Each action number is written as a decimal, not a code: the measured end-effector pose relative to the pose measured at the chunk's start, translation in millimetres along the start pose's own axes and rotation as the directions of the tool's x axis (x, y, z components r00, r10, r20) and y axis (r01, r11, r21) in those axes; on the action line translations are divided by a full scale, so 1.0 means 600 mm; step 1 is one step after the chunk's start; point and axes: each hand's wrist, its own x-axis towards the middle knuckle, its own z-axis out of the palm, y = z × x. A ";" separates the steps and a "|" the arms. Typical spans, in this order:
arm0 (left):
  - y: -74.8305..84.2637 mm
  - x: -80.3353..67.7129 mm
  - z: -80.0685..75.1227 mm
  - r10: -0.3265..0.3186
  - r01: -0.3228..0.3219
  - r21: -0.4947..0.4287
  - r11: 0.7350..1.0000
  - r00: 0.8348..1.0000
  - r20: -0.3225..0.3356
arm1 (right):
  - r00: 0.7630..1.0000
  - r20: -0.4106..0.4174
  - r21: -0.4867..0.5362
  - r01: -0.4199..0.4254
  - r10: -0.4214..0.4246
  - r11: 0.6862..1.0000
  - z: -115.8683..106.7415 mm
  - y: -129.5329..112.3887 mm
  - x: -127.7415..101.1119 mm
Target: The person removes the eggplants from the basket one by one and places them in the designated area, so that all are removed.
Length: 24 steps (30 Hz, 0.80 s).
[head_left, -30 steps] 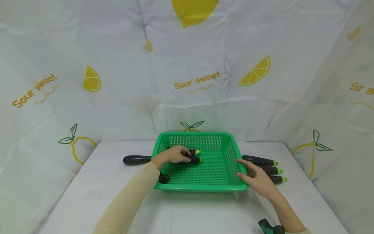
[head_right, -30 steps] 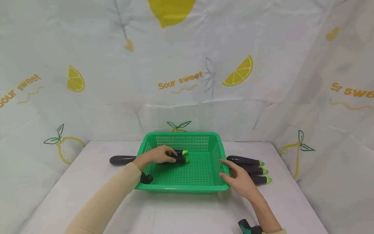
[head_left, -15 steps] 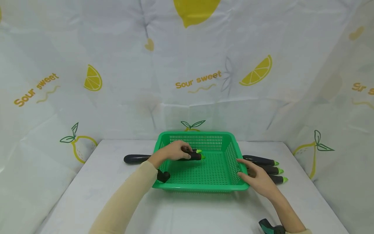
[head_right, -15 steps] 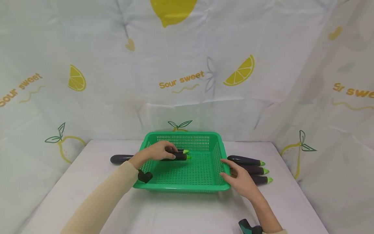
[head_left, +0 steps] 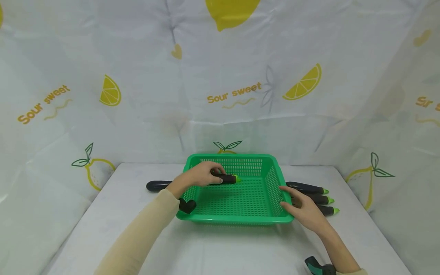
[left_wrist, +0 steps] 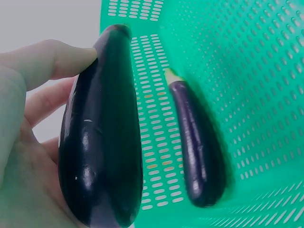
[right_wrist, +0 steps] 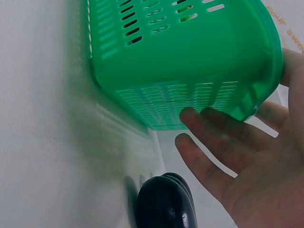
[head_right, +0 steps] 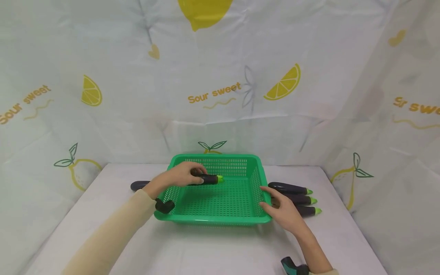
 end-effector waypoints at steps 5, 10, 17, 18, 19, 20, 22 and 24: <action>0.007 -0.016 -0.012 0.029 -0.029 -0.029 0.999 1.000 -0.004 | 1.000 0.005 0.008 0.006 -0.006 1.000 0.000 0.001 -0.001; 0.012 -0.028 -0.020 0.037 -0.037 -0.029 0.999 0.999 0.002 | 1.000 0.014 0.049 0.008 -0.009 0.999 -0.002 0.000 -0.002; 0.009 -0.047 -0.032 0.036 -0.038 -0.056 0.998 0.999 -0.032 | 1.000 0.012 0.036 0.006 -0.006 0.999 -0.001 -0.002 0.001; 0.008 -0.051 -0.034 0.034 -0.036 -0.069 0.997 0.999 -0.037 | 1.000 0.010 0.031 0.005 -0.006 0.999 0.000 -0.002 0.001; 0.007 -0.054 -0.036 0.033 -0.036 -0.082 0.996 0.999 -0.042 | 1.000 0.009 0.028 0.005 -0.006 1.000 0.000 -0.002 0.001; 0.006 -0.057 -0.039 0.033 -0.037 -0.091 0.995 0.998 -0.046 | 1.000 0.008 0.024 0.006 -0.006 1.000 0.000 -0.002 0.001; 0.003 -0.065 -0.044 0.033 -0.038 -0.096 0.995 0.998 -0.059 | 1.000 0.008 0.021 0.007 -0.007 1.000 0.000 -0.002 0.002; -0.002 -0.072 -0.048 0.030 -0.037 -0.081 0.996 0.997 -0.078 | 1.000 0.008 0.016 0.009 -0.009 1.000 0.000 -0.001 0.002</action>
